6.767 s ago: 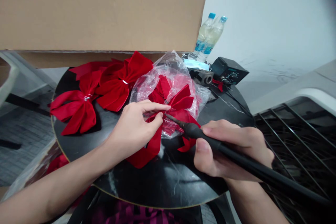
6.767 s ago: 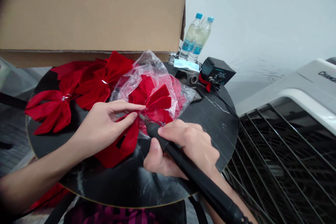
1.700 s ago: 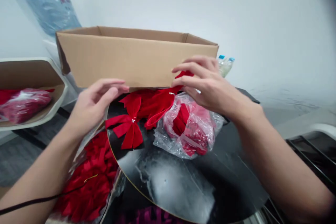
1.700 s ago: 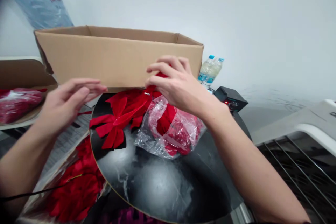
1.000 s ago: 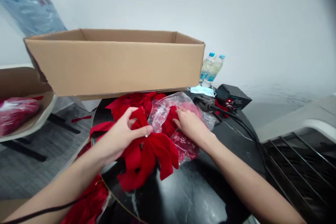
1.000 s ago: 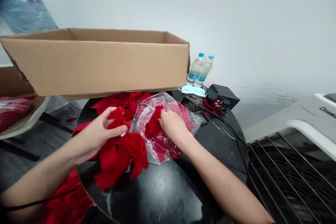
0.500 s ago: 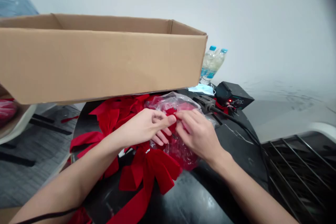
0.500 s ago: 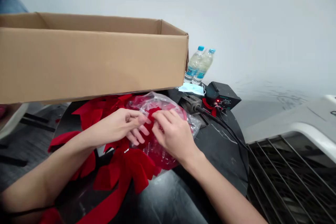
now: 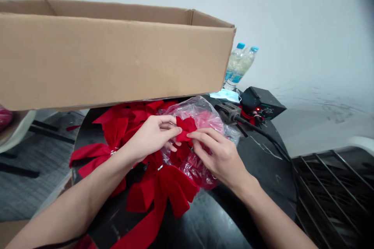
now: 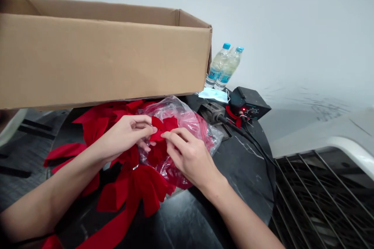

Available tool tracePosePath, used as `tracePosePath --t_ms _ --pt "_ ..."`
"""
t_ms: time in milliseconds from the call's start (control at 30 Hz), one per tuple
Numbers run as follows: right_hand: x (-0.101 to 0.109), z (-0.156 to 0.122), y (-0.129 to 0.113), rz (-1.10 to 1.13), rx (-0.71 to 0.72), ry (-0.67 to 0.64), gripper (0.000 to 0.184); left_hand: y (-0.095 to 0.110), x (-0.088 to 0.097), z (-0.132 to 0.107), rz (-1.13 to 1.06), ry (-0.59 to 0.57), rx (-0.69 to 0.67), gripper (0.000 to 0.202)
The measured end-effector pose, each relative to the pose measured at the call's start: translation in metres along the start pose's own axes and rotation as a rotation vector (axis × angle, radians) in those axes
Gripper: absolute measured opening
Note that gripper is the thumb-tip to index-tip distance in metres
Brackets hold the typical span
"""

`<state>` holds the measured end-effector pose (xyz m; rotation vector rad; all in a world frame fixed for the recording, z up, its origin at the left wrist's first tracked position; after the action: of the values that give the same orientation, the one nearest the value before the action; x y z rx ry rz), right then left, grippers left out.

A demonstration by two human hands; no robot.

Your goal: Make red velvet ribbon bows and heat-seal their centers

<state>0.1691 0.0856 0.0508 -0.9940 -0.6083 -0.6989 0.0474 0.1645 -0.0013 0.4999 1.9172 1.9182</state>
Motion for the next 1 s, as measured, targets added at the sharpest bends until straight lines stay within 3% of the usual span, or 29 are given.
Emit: tracePosePath --t_ms 133,233,333,400,500,567,633,733,867,1000 --pt "0.014 0.0 0.0 0.01 0.004 -0.001 0.027 -0.002 0.005 0.004 0.013 0.038 -0.022 0.023" --pt "0.025 0.001 -0.005 -0.018 0.043 0.02 0.029 -0.001 0.009 0.003 0.234 0.023 -0.04 0.036" --pt "0.03 0.002 -0.007 0.01 0.061 0.022 0.04 0.016 0.019 -0.003 0.375 0.127 -0.133 0.044" --pt "0.025 0.004 0.002 0.101 -0.018 -0.046 0.046 0.015 0.007 -0.007 0.254 0.014 -0.099 0.042" --pt "0.012 0.005 0.017 0.245 -0.17 -0.186 0.049 0.007 -0.022 -0.019 0.096 -0.285 0.045 0.048" --pt "0.009 0.005 0.021 0.301 -0.199 -0.228 0.046 0.002 -0.028 -0.024 0.082 -0.363 0.103 0.059" --pt "0.011 0.006 0.021 0.318 -0.185 -0.223 0.038 -0.001 -0.03 -0.025 0.044 -0.37 0.12 0.048" --pt "0.02 0.007 0.024 0.331 -0.189 -0.149 0.026 -0.004 -0.029 -0.025 -0.026 -0.304 0.096 0.033" --pt "0.026 0.006 0.027 0.452 -0.256 -0.123 0.035 0.006 -0.018 -0.022 -0.061 -0.095 -0.066 0.029" --pt "0.038 0.004 0.009 0.309 -0.106 -0.032 0.02 0.03 -0.01 -0.025 0.057 -0.005 -0.3 0.014"
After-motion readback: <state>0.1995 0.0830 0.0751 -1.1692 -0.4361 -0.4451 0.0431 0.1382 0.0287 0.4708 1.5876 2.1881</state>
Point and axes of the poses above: each hand's wrist, its own z-axis towards the middle knuckle, its own x-axis out of the back of the hand, y = z × x, the point moved 10 cm from there along z, towards the middle knuckle, and after that the axes turned 12 degrees about -x, right-handed, at the moved point
